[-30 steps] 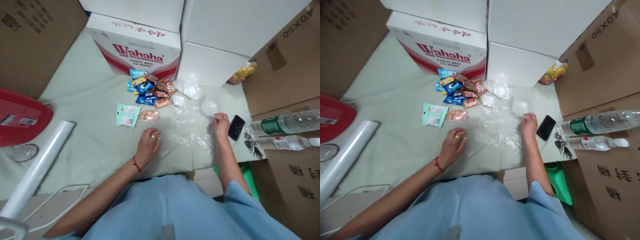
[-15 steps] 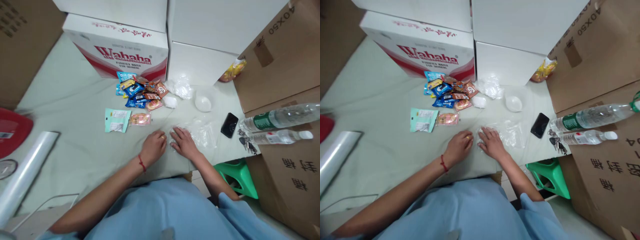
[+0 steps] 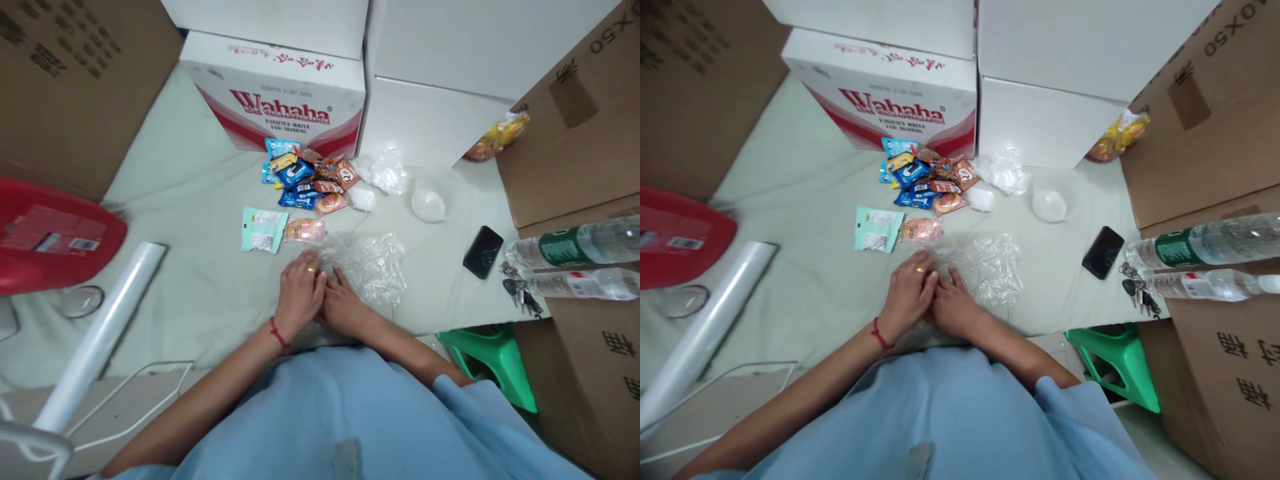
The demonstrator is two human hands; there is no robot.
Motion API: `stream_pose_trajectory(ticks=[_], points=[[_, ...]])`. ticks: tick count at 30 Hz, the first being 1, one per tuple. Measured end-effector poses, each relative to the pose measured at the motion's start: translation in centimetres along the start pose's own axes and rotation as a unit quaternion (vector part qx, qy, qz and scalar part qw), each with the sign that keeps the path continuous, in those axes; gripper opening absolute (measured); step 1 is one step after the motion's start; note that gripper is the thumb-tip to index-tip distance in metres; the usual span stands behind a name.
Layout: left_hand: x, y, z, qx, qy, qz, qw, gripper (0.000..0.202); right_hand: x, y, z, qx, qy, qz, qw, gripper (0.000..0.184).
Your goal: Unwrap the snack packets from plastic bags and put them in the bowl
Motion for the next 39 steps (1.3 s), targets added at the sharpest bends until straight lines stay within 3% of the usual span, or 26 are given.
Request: stream_pose_trajectory(ticks=[4, 8, 11, 13, 20, 23, 26, 29, 32, 35, 39], points=[[-0.5, -3.1, 0.8, -0.023, 0.037, 0.064, 0.997, 0.048, -0.1, -2.3, 0.1, -0.006, 0.008, 0.025, 1.000, 0.050], [-0.5, -3.7, 1.4, -0.033, 0.048, 0.073, 0.996, 0.051, -0.5, -3.7, 0.7, -0.010, -0.007, 0.043, 0.999, 0.045], [0.3, -3.8, 1.7, -0.053, 0.035, 0.062, 0.996, 0.053, -0.4, -3.2, 1.8, -0.052, 0.002, 0.087, 0.995, 0.027], [1.3, -4.0, 2.0, -0.073, 0.021, 0.046, 0.996, 0.054, 0.0, -1.4, 2.8, -0.078, 0.026, 0.072, 0.994, 0.028], [4.0, -4.8, 2.5, -0.102, -0.013, -0.011, 0.995, 0.069, 2.5, 9.9, 6.8, 0.014, 0.072, -0.145, 0.987, 0.035], [4.2, -4.8, 2.4, -0.103, -0.020, -0.019, 0.994, 0.073, -0.1, 14.2, 10.2, 0.075, 0.101, -0.201, 0.971, 0.038], [4.1, -4.9, 2.3, -0.106, -0.022, -0.015, 0.994, 0.072, -5.7, 17.4, 12.8, 0.166, 0.092, -0.204, 0.960, 0.038], [4.1, -4.9, 2.2, -0.105, -0.021, -0.013, 0.994, 0.070, -11.9, 19.6, 13.3, 0.222, 0.041, -0.149, 0.963, 0.045], [4.1, -4.9, 2.2, -0.102, -0.018, -0.010, 0.995, 0.069, -16.2, 21.2, 12.4, 0.246, -0.001, -0.130, 0.960, 0.049], [4.1, -4.9, 2.3, -0.103, -0.019, -0.007, 0.994, 0.071, -18.0, 22.1, 11.7, 0.262, -0.008, -0.158, 0.952, 0.050], [4.1, -5.0, 2.2, -0.111, -0.024, -0.007, 0.993, 0.071, -17.6, 22.4, 12.1, 0.268, 0.018, -0.176, 0.947, 0.042]])
Point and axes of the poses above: each hand's wrist, its own x-axis away from the middle knuckle, its own z-axis out of the back of the hand, y = z × x, the point moved 3 cm from there along -x, towards the middle knuckle, and after that the axes turned 15 degrees about x, right-handed, at the moved point
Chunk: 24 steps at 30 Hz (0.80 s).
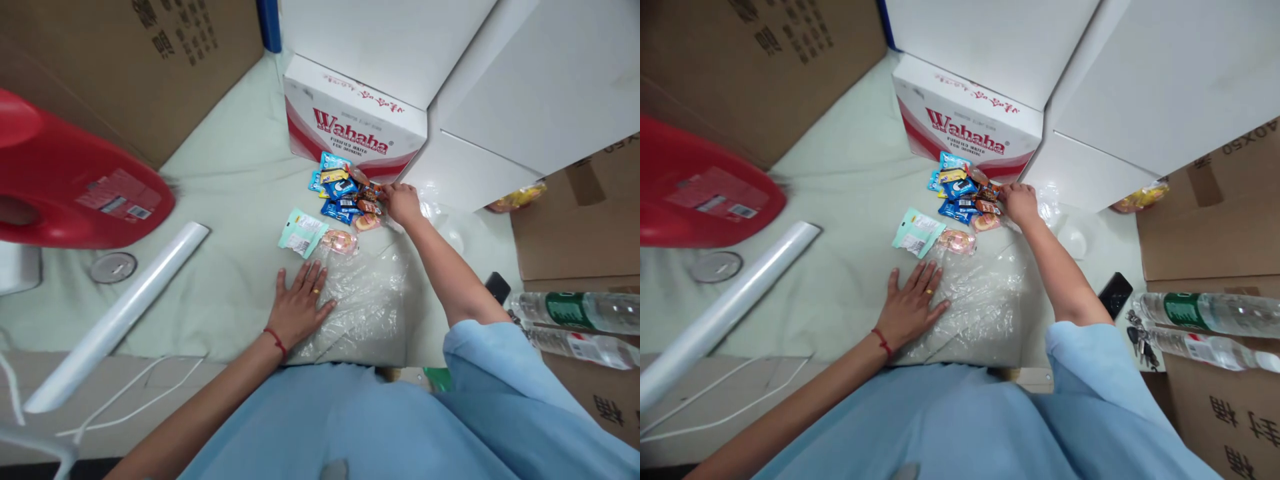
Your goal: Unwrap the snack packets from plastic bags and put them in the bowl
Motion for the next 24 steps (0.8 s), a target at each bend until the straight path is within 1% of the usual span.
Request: stream_pose_trajectory(ticks=[3, 5, 7, 8, 9, 10, 12, 14, 15, 16, 17, 18, 20, 21, 22, 23, 24], points=[[0.1, -0.1, 0.0, 0.001, 0.004, -0.005, 1.000, 0.071, 1.6, 1.5, 1.3, -0.014, 0.047, -0.045, 0.998, 0.042], [0.1, -0.1, -0.1, 0.007, 0.005, -0.009, 1.000, 0.073, 3.4, 2.8, 2.7, -0.057, 0.108, -0.081, 0.989, 0.042], [0.1, 0.0, 0.0, 0.012, 0.003, -0.006, 1.000, 0.074, 6.0, 3.9, 4.1, -0.163, 0.165, -0.110, 0.966, 0.044], [0.1, 0.0, 0.0, 0.014, 0.001, -0.002, 1.000, 0.075, 7.4, 4.1, 4.6, -0.237, 0.170, -0.117, 0.949, 0.046], [0.1, 0.0, 0.0, 0.016, -0.001, 0.002, 1.000, 0.075, 8.9, 4.0, 4.9, -0.318, 0.154, -0.118, 0.928, 0.048], [0.1, 0.1, 0.0, 0.018, -0.003, 0.005, 1.000, 0.076, 10.5, 3.6, 5.0, -0.396, 0.116, -0.112, 0.904, 0.050], [0.0, 0.1, 0.0, 0.023, -0.006, 0.009, 1.000, 0.078, 13.5, 1.6, 4.5, -0.505, -0.007, -0.067, 0.860, 0.051], [0.0, 0.1, 0.0, 0.027, -0.008, 0.007, 1.000, 0.078, 16.2, -1.7, 3.8, -0.537, -0.130, 0.014, 0.834, 0.045], [0.0, 0.1, 0.0, 0.028, -0.008, 0.006, 1.000, 0.077, 17.4, -3.5, 3.5, -0.531, -0.173, 0.058, 0.827, 0.041], [0.1, 0.0, 0.0, 0.027, -0.007, 0.004, 1.000, 0.075, 18.3, -5.2, 3.2, -0.515, -0.199, 0.097, 0.828, 0.038], [0.1, 0.0, 0.0, 0.024, -0.007, 0.002, 1.000, 0.074, 19.1, -6.7, 3.0, -0.489, -0.205, 0.124, 0.839, 0.037], [0.1, -0.1, -0.1, 0.021, -0.006, 0.001, 1.000, 0.072, 19.6, -7.9, 3.0, -0.452, -0.192, 0.134, 0.861, 0.036], [0.2, -0.1, -0.1, 0.013, -0.004, -0.002, 1.000, 0.071, 20.1, -9.4, 3.2, -0.354, -0.128, 0.117, 0.919, 0.036], [0.2, -0.1, -0.1, 0.009, -0.004, -0.003, 1.000, 0.071, 20.3, -9.8, 3.5, -0.306, -0.089, 0.108, 0.942, 0.037], [0.2, -0.1, -0.1, 0.007, -0.005, -0.003, 1.000, 0.071, 20.6, -10.2, 3.7, -0.272, -0.059, 0.113, 0.954, 0.040], [0.2, -0.1, -0.1, 0.005, -0.006, -0.003, 1.000, 0.071, 20.9, -10.5, 3.9, -0.252, -0.042, 0.133, 0.958, 0.046], [0.2, -0.1, -0.1, 0.003, -0.007, 0.000, 1.000, 0.072, 21.2, -10.7, 3.9, -0.243, -0.037, 0.163, 0.955, 0.053]])
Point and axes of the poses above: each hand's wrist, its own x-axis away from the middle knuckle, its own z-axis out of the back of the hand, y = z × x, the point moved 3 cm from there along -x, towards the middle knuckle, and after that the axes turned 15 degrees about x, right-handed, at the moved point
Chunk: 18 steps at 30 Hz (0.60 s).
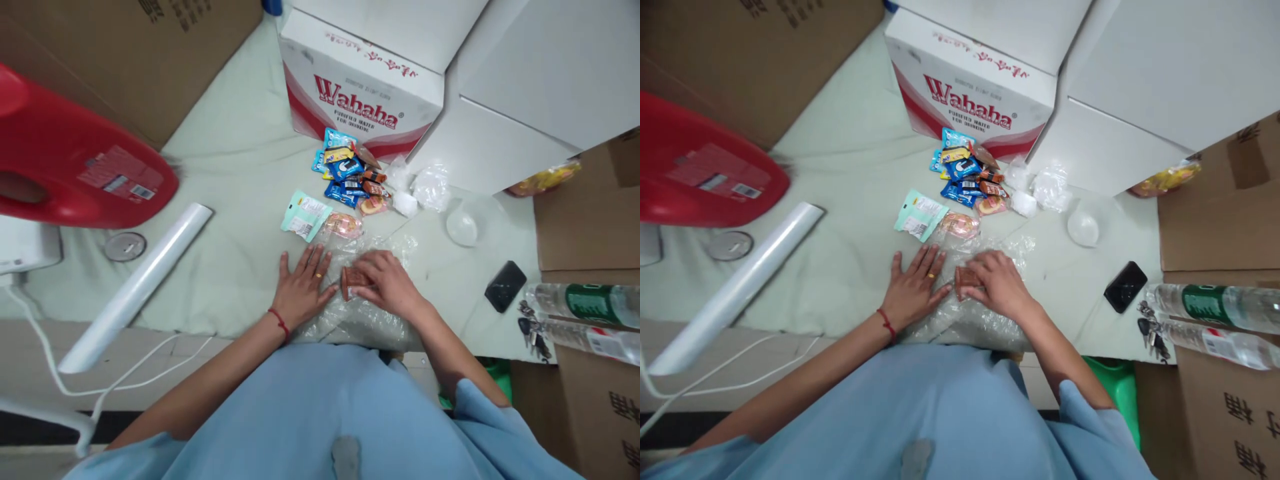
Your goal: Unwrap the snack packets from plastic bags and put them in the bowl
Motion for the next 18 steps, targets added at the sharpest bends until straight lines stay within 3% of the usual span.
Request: stream_pose_trajectory(ticks=[3, 9, 13, 15, 18], points=[[-0.1, 0.1, 0.0, -0.004, 0.004, 0.011, 1.000, 0.074, 1.0, -0.3, -0.8, 0.011, -0.025, 0.048, 0.999, 0.065], [-0.2, 0.1, -0.1, -0.014, 0.015, 0.012, 1.000, 0.071, 2.5, -0.6, -2.1, 0.007, 0.045, -0.008, 0.999, 0.061], [-0.1, -0.2, 0.1, -0.018, 0.024, 0.007, 1.000, 0.062, 2.3, -1.5, -3.2, 0.013, 0.033, -0.001, 0.999, 0.060], [0.3, -0.5, 0.5, -0.014, 0.045, -0.004, 0.999, 0.058, 2.8, -1.2, -3.1, -0.004, 0.043, 0.004, 0.999, 0.062], [1.5, -0.9, 2.0, -0.009, 0.087, -0.051, 0.995, 0.058, 5.5, -0.1, -1.6, -0.068, 0.108, 0.028, 0.991, 0.062]])
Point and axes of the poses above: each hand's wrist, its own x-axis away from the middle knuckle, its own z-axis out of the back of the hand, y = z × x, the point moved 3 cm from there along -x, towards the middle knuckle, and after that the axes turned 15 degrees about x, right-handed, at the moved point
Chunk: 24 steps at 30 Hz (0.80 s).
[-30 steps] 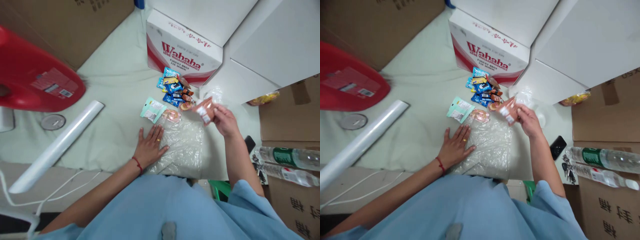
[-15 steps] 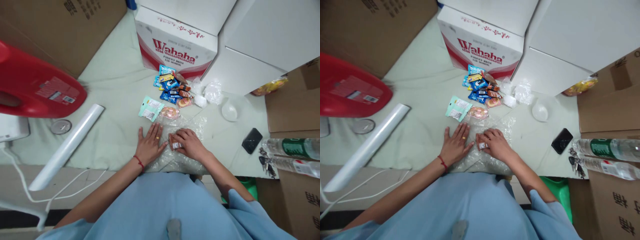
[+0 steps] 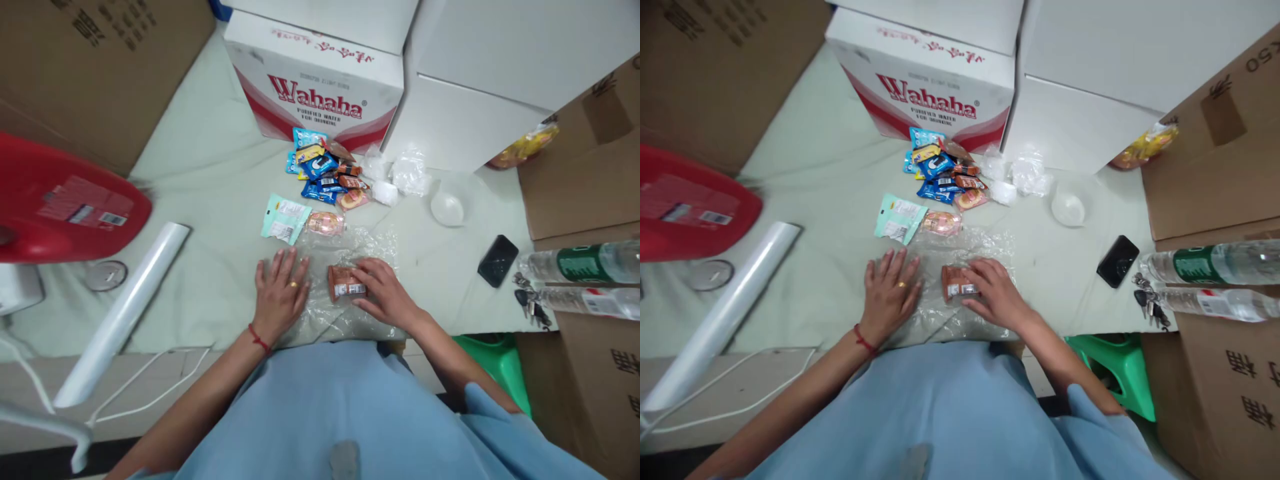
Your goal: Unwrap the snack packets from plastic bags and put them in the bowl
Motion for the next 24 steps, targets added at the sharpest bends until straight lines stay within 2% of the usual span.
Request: stream_pose_trajectory(ticks=[2, 5, 7, 10, 13, 15, 17, 20, 22, 24], points=[[0.9, -0.3, 1.2, 0.021, -0.015, -0.058, 0.998, 0.068, 2.5, 0.4, 1.4, -0.045, 0.017, 0.027, 0.998, 0.061], [2.4, -0.8, 2.3, 0.092, -0.113, -0.139, 0.980, 0.081, 6.7, 0.4, 1.4, -0.051, -0.045, 0.061, 0.996, 0.064], [3.1, -1.3, 2.6, 0.133, -0.178, -0.156, 0.962, 0.077, 8.8, 0.3, 0.3, -0.024, -0.074, 0.049, 0.996, 0.059], [3.3, -2.0, 2.5, 0.149, -0.218, -0.145, 0.954, 0.056, 10.0, 0.4, -1.0, -0.021, -0.038, 0.009, 0.999, 0.032], [2.3, -2.4, 2.2, 0.156, -0.209, -0.110, 0.959, 0.029, 8.7, 1.0, -0.5, -0.089, 0.021, -0.004, 0.996, 0.020], [0.9, -2.4, 2.2, 0.177, -0.202, -0.073, 0.961, 0.026, 6.9, 1.7, 0.8, -0.147, 0.028, -0.008, 0.989, 0.017], [-0.7, -2.5, 2.5, 0.204, -0.197, -0.019, 0.959, 0.031, 4.7, 2.8, 2.2, -0.189, 0.000, -0.024, 0.982, 0.017], [-2.6, -2.7, 3.4, 0.238, -0.180, 0.070, 0.952, 0.045, 1.7, 4.9, 3.4, -0.197, -0.063, -0.092, 0.974, 0.027], [-3.0, -2.6, 3.8, 0.261, -0.186, 0.073, 0.944, 0.053, 0.0, 6.1, 3.4, -0.170, -0.100, -0.132, 0.971, 0.030], [-2.6, -2.1, 4.0, 0.256, -0.206, 0.018, 0.944, 0.072, -1.3, 7.0, 2.9, -0.144, -0.131, -0.149, 0.970, 0.029]])
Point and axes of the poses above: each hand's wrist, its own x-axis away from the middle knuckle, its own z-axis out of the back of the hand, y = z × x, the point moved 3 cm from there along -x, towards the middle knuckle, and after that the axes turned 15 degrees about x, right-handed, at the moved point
